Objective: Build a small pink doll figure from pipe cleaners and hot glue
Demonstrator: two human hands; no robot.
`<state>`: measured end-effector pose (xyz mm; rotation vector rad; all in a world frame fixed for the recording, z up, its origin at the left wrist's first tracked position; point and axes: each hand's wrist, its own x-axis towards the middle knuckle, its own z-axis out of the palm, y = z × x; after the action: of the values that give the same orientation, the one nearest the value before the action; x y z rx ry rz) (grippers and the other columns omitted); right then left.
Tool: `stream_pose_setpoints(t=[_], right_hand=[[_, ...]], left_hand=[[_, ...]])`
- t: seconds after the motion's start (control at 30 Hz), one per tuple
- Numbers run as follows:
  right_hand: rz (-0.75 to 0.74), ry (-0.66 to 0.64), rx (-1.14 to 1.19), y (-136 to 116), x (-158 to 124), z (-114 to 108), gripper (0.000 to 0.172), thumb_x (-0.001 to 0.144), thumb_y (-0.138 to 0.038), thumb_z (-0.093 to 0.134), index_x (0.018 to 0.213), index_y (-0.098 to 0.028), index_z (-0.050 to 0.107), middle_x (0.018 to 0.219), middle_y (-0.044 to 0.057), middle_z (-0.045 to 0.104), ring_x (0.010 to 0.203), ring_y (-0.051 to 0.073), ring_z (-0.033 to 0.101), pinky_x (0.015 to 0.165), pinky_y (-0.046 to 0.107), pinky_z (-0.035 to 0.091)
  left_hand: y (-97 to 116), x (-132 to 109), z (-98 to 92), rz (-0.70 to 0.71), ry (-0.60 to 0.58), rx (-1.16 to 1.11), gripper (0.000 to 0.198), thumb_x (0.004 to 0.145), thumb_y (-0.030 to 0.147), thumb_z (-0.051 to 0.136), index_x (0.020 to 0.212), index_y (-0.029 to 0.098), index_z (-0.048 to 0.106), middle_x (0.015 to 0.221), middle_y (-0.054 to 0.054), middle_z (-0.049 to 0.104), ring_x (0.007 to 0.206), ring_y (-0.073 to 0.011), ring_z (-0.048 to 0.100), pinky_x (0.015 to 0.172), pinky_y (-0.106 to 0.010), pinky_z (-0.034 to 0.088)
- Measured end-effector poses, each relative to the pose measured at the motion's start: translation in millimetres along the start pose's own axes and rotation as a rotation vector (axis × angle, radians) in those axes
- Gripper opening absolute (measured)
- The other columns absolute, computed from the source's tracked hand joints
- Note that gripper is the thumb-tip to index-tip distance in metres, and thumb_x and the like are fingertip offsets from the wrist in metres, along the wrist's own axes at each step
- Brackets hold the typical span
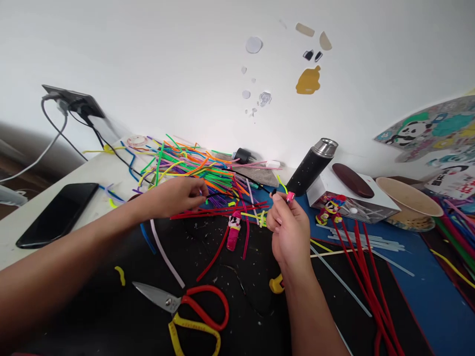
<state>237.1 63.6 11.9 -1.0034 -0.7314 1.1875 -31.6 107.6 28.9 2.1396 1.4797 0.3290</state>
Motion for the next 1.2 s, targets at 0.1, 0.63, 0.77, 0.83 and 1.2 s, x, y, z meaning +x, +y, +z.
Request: stream_pose_setpoints(t=[0.1, 0.63, 0.77, 0.83, 1.2], right_hand=[[0.004, -0.017, 0.006, 2, -1, 1, 0.029, 0.076, -0.039, 0.089, 0.084, -0.019, 0.069, 0.052, -0.013, 0.035, 0.045, 0.005, 0.024, 0.045, 0.023, 0.017], [0.047, -0.057, -0.07, 17, -8, 7, 0.03, 0.076, -0.04, 0.09, 0.084, -0.019, 0.07, 0.055, -0.012, 0.035, 0.045, 0.006, 0.024, 0.043, 0.022, 0.017], [0.057, -0.069, -0.083, 21, -9, 9, 0.031, 0.076, -0.041, 0.09, 0.085, -0.018, 0.071, 0.056, -0.012, 0.035, 0.046, 0.005, 0.025, 0.043, 0.021, 0.017], [0.073, -0.071, -0.078, 22, -10, 11, 0.032, 0.075, -0.041, 0.091, 0.085, -0.018, 0.071, 0.056, -0.012, 0.035, 0.046, 0.005, 0.026, 0.043, 0.021, 0.018], [0.102, -0.09, -0.11, 21, -14, 14, 0.034, 0.074, -0.043, 0.091, 0.085, -0.018, 0.07, 0.057, -0.011, 0.035, 0.047, 0.006, 0.025, 0.042, 0.02, 0.019]], left_hand=[[-19, -31, 8.7, -0.058, -0.203, -0.088, 0.016, 0.09, 0.039, 0.054, 0.09, 0.026, 0.064, 0.067, 0.004, 0.075, 0.063, -0.0193, 0.067, 0.062, -0.028, 0.044], [-2, -69, 39.2, 0.117, 0.012, 0.154, 0.014, 0.1, 0.031, 0.059, 0.099, 0.025, 0.071, 0.104, -0.006, 0.076, 0.1, -0.025, 0.071, 0.087, -0.034, 0.051], [16, -53, 54.6, 0.248, -0.01, 0.174, 0.01, 0.1, 0.025, 0.062, 0.103, 0.022, 0.072, 0.105, -0.007, 0.073, 0.098, -0.0244, 0.07, 0.088, -0.035, 0.052], [20, -47, 60.2, 0.274, -0.042, 0.191, 0.009, 0.1, 0.023, 0.063, 0.103, 0.021, 0.072, 0.105, -0.007, 0.072, 0.1, -0.0249, 0.069, 0.089, -0.036, 0.053], [17, -41, 55.0, 0.089, 0.004, -0.175, 0.015, 0.099, 0.032, 0.06, 0.093, 0.022, 0.068, 0.084, -0.002, 0.07, 0.077, -0.0199, 0.064, 0.07, -0.031, 0.047]])
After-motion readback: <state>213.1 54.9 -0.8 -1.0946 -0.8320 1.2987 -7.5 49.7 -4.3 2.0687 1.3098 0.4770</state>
